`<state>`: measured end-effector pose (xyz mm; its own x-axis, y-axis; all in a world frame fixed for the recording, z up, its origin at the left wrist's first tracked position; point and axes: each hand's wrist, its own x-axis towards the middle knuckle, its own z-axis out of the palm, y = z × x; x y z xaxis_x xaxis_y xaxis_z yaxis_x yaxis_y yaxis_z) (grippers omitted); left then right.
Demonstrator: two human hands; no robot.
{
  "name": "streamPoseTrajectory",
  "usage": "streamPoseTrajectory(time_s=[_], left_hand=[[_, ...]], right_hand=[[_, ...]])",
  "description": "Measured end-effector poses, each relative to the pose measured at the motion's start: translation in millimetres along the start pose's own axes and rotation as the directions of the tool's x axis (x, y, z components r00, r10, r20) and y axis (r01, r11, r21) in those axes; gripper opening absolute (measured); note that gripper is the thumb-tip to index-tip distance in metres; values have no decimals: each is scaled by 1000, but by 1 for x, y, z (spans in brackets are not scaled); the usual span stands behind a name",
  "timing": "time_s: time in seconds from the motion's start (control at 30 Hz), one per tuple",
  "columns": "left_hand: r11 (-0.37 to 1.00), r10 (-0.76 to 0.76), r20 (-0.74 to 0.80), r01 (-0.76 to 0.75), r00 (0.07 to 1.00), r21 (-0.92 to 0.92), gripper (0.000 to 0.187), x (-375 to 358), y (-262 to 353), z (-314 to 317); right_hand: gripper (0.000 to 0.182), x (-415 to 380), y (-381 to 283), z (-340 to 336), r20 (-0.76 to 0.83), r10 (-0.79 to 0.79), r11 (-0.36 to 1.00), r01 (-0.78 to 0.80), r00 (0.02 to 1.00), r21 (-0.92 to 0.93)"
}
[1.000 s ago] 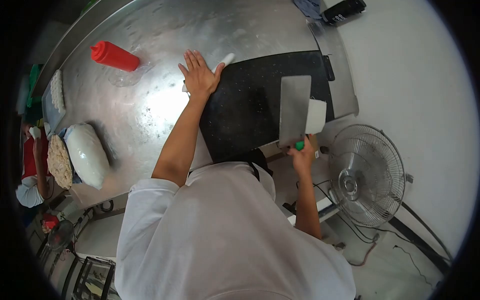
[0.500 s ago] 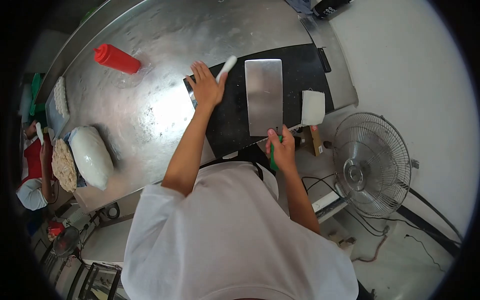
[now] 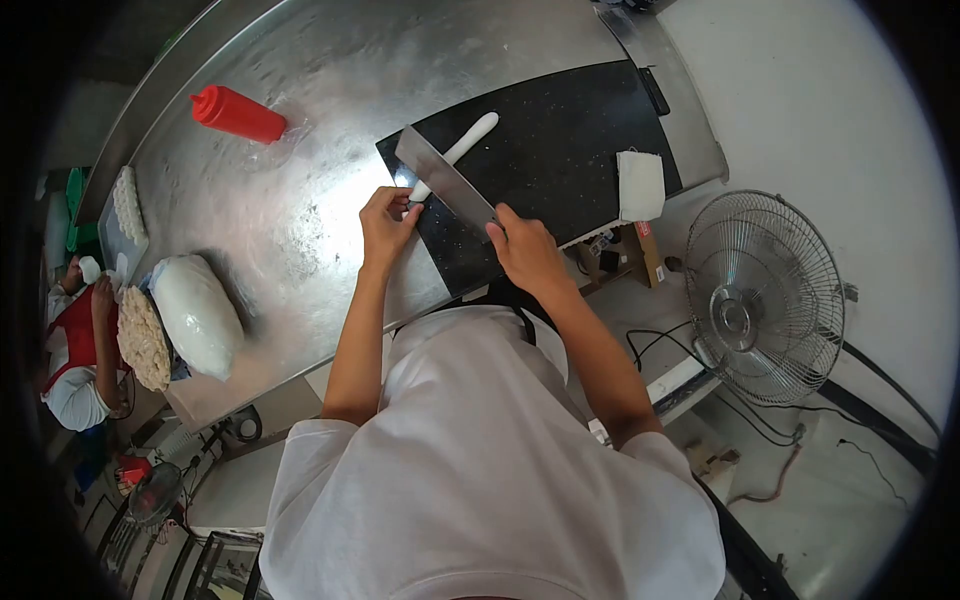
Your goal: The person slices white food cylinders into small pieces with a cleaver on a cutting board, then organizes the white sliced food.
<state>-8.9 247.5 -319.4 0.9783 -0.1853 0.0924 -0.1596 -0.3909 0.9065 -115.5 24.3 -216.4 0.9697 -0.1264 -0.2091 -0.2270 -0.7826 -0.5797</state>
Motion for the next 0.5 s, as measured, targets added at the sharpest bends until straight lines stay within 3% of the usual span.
streamPoseTrajectory(time_s=[0.17, 0.27, 0.37, 0.5], left_hand=[[990, 120, 33, -122, 992, 68, 22, 4, -9, -3], [929, 290, 50, -294, 956, 223, 20, 17, -6, -8], [952, 227, 118, -246, 967, 184, 19, 22, -7, -6], [992, 103, 42, -106, 994, 73, 18, 31, -9, -6]], right_hand=[[19, 16, -16, -11, 116, -3, 986, 23, 993, -166], [19, 22, -20, -6, 145, -8, 980, 37, 989, -197], [19, 29, -19, 20, 142, 12, 986, 11, 990, -165], [23, 51, -28, 47, 45, 25, 997, -21, 999, -78]])
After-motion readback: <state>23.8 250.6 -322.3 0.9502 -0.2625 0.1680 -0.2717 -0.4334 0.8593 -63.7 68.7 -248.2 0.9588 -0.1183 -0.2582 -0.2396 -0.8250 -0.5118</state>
